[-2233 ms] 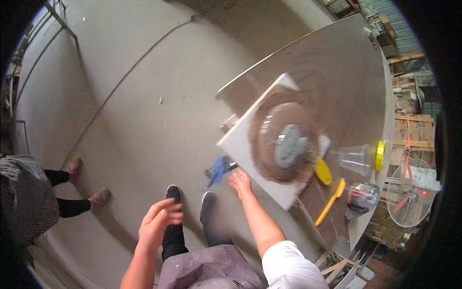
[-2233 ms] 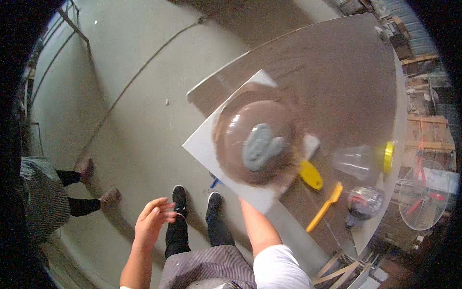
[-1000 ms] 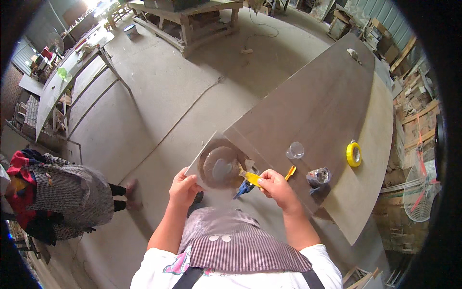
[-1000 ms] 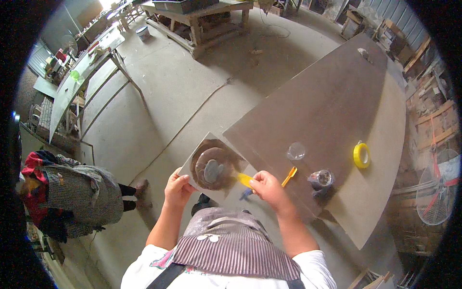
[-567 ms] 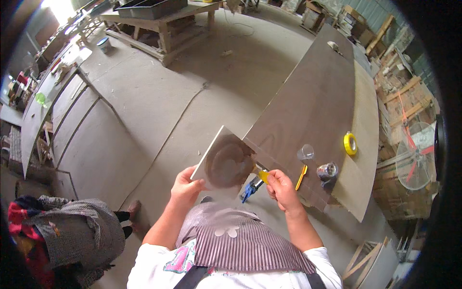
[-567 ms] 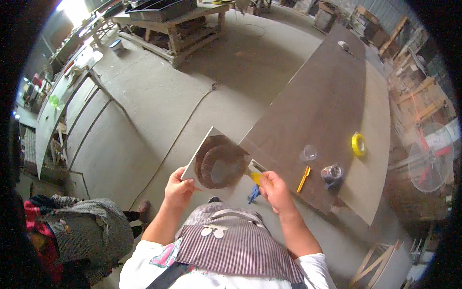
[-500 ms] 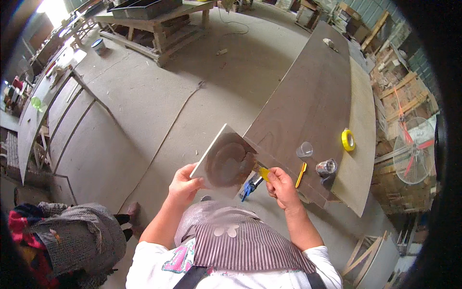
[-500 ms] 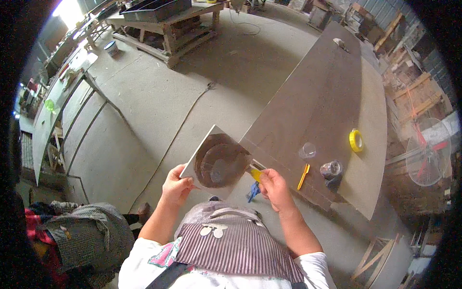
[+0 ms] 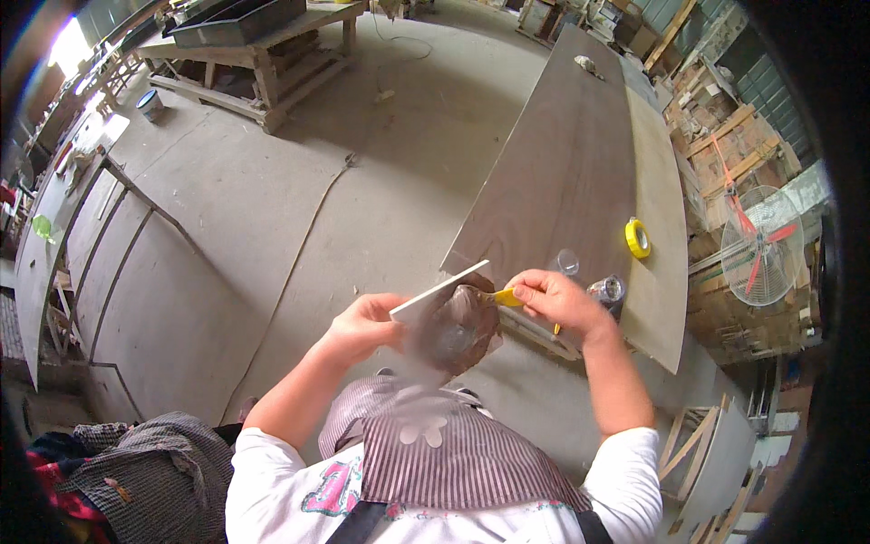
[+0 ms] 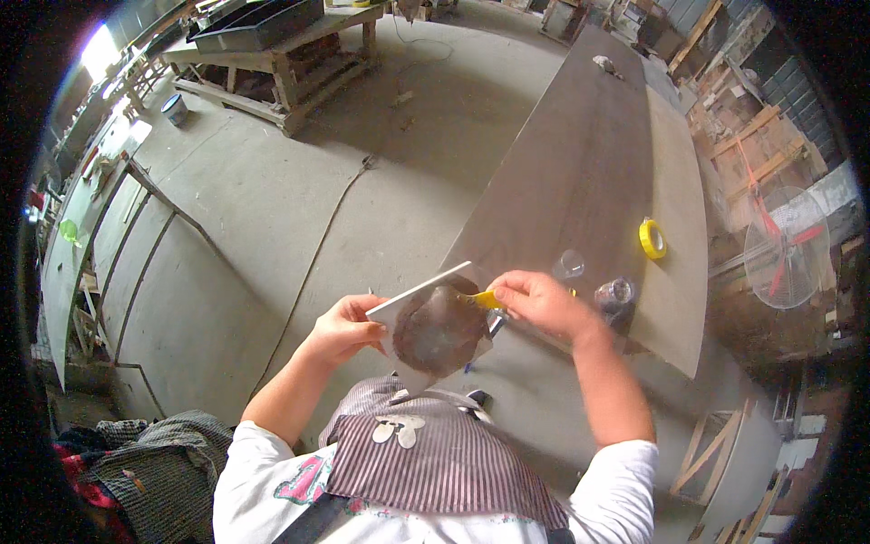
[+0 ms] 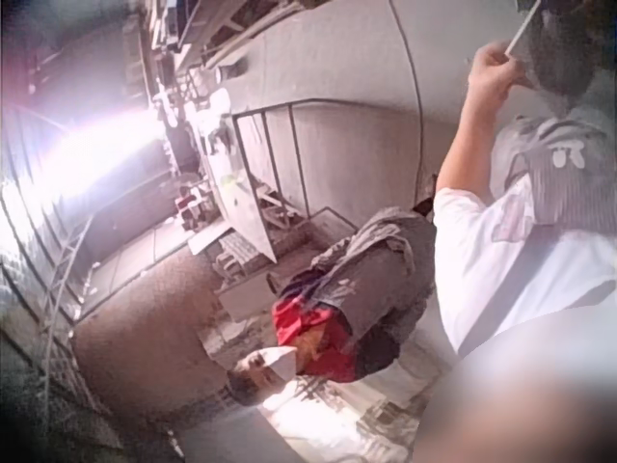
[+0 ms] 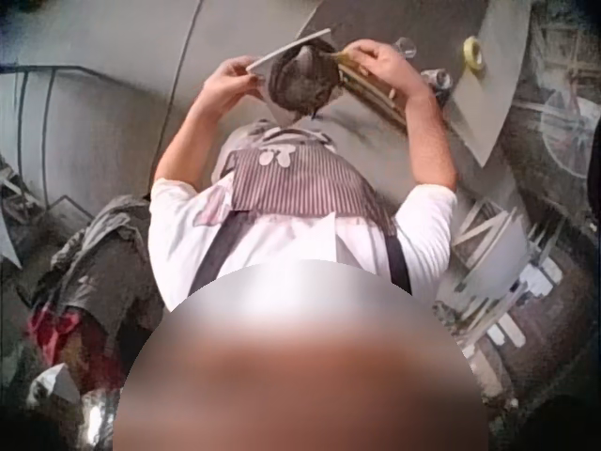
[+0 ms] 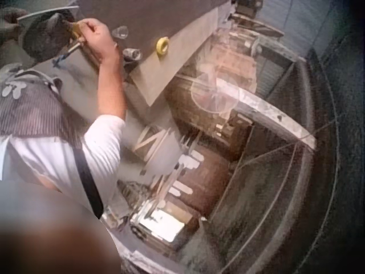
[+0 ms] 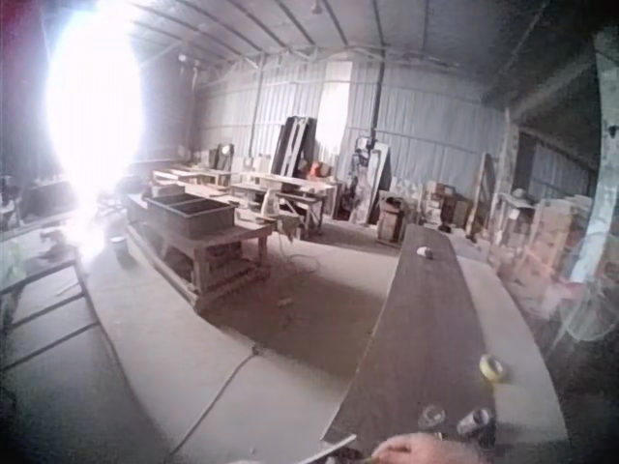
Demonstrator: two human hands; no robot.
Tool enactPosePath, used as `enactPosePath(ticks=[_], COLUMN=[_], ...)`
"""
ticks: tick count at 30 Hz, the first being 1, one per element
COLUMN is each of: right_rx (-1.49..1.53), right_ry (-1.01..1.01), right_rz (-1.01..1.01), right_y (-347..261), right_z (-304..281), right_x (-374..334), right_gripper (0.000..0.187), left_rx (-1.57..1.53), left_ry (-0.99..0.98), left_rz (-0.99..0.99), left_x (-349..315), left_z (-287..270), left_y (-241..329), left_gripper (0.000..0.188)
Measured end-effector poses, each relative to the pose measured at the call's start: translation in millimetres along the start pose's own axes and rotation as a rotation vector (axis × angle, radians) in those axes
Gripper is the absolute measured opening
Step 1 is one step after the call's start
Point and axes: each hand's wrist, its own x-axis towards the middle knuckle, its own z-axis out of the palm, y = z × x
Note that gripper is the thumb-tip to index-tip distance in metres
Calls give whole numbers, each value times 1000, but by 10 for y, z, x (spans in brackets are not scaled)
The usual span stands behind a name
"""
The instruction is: The person uses a caulking gun to dispense adhesive onto a small square board, then spreads it with a yellow plastic scraper. They repeatedly apply adhesive to the edge of a large wooden panel, smoothing it along the seam. The person reloads the caulking gun and continues the process.
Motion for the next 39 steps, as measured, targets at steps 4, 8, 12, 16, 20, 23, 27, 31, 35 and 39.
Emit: enactPosePath(ticks=[4, 8, 12, 16, 20, 23, 27, 31, 35, 39], right_rx=[-430, -812, -1081, -1052, -854, -816, -829, -702, -816, -748], right_ry=[-126, -228, -239, -40, 268, 213, 162, 174, 19, 56], right_rz=[-97, -50, -150, -395, -395, -427, -315, -482, -289, -430], right_y=[-353, -690, -811, -820, -728, -570, -507, -556, -538, -469], right_z=[-19, 197, 617, 682, 625, 814, 879, 905, 914, 873], right_x=[172, 272, 211, -77, -174, -76, -87, -95, -92, -108], right_gripper=[30, 29, 23, 17, 23, 26, 18, 17, 23, 20], left_rx=[144, 188, 113, -194, -471, -584, -631, -643, -605, -644], left_ry=[31, 88, 205, 370, 350, 321, 343, 339, 387, 308], left_rz=[-120, -173, -139, -22, 118, 149, 120, 145, 97, 173], left_x=[101, 200, 226, 124, -109, -218, -290, -336, -362, -333], left_z=[78, 156, 111, -120, -261, -299, -307, -276, -258, -302], left_y=[-31, -57, -159, -332, -595, -784, -963, -1027, -1057, -1113], left_gripper=[43, 42, 39, 26, 30, 36, 35, 30, 27, 29])
